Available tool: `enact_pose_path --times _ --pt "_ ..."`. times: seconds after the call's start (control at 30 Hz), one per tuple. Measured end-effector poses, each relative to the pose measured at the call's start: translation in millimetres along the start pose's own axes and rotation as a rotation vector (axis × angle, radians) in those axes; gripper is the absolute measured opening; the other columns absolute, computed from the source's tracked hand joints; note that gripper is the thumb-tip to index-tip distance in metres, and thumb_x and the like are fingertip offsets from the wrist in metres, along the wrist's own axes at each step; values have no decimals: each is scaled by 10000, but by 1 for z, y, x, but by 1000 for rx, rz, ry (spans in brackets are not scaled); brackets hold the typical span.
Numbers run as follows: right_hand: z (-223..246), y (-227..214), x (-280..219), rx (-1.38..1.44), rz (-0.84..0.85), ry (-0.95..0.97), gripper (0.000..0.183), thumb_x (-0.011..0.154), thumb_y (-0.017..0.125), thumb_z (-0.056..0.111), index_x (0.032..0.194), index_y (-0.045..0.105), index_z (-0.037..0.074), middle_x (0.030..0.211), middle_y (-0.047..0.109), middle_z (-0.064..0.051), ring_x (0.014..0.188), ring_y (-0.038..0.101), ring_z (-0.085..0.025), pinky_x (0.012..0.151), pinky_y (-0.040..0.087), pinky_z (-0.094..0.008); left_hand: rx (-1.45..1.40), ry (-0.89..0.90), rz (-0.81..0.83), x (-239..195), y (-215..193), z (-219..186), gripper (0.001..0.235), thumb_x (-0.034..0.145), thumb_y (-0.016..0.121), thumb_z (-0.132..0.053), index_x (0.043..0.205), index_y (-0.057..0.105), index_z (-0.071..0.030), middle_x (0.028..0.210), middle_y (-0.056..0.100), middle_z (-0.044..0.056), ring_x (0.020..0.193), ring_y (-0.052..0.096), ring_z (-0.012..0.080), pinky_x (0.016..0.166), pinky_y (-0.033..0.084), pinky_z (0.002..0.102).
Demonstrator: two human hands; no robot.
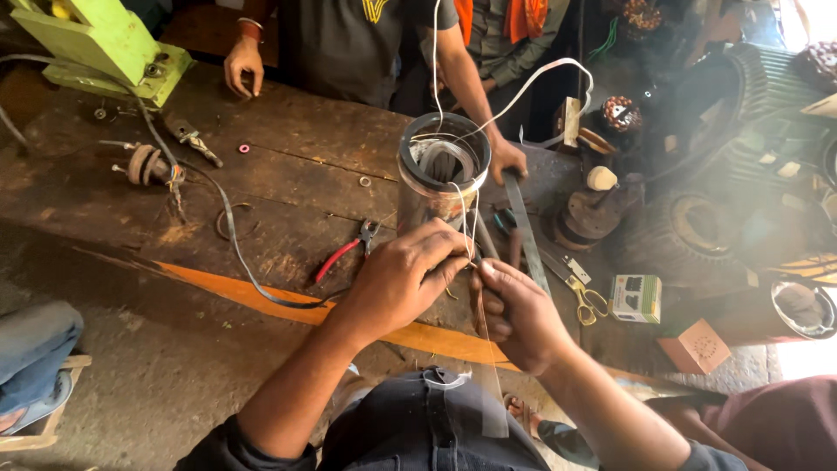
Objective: The person strips insulation from wires using a knife and pliers, then wraps the exposed ends with insulating tape. They handle a cylindrical metal component and various tools on a cluttered workbench.
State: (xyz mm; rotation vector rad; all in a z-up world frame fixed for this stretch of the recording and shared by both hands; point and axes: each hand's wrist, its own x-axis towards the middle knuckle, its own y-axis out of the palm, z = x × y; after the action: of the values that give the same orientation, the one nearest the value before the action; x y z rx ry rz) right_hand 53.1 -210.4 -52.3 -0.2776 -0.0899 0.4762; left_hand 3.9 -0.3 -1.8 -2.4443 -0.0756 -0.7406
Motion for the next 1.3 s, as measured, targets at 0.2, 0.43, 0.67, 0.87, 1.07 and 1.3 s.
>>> enact_pose_path --times 0.2,0.43,0.67,0.87,1.07,1.3 --pt "6 -8 0 -109 -45 -18 215 970 664 142 1137 638 8 931 708 -127 732 684 -187 644 541 -299 -24 -7 -14 -2 -3 -2 152 954 687 -106 1099 651 -73 1076 697 70 961 721 316 784 587 398" --pt "9 -6 5 -711 -237 -839 172 951 713 120 1082 642 37 874 691 -105 733 676 -198 643 528 -320 -7 18 -18 -3 0 2 149 961 694 -112 1098 647 -75 1069 698 71 968 717 322 793 579 406" --pt "9 -8 13 246 -7 249 297 1012 602 257 882 674 0 654 584 -40 549 528 -115 481 389 -265 18 12 -5 0 1 2 152 959 696 -124 1099 652 -82 1067 702 64 949 724 304 782 581 397" --pt "30 -14 -6 -306 -51 -282 208 896 726 291 932 675 93 740 650 -48 631 627 -165 556 472 -285 27 7 -2 -4 -4 3 177 950 701 -135 1114 655 -85 1085 697 58 955 719 305 782 581 402" --pt "32 -14 6 -799 -230 -1004 300 882 798 97 1123 633 29 959 694 -110 813 705 -265 676 546 -365 15 -1 -8 -5 -2 -1 170 956 697 -140 1114 655 -92 1080 699 55 961 720 299 785 587 396" --pt "12 -7 11 -832 -191 -1047 146 931 661 51 1064 603 33 945 687 -84 777 692 -236 677 548 -353 45 20 -12 -5 -2 1 170 956 711 -154 1107 654 -99 1062 704 54 930 725 305 759 580 401"
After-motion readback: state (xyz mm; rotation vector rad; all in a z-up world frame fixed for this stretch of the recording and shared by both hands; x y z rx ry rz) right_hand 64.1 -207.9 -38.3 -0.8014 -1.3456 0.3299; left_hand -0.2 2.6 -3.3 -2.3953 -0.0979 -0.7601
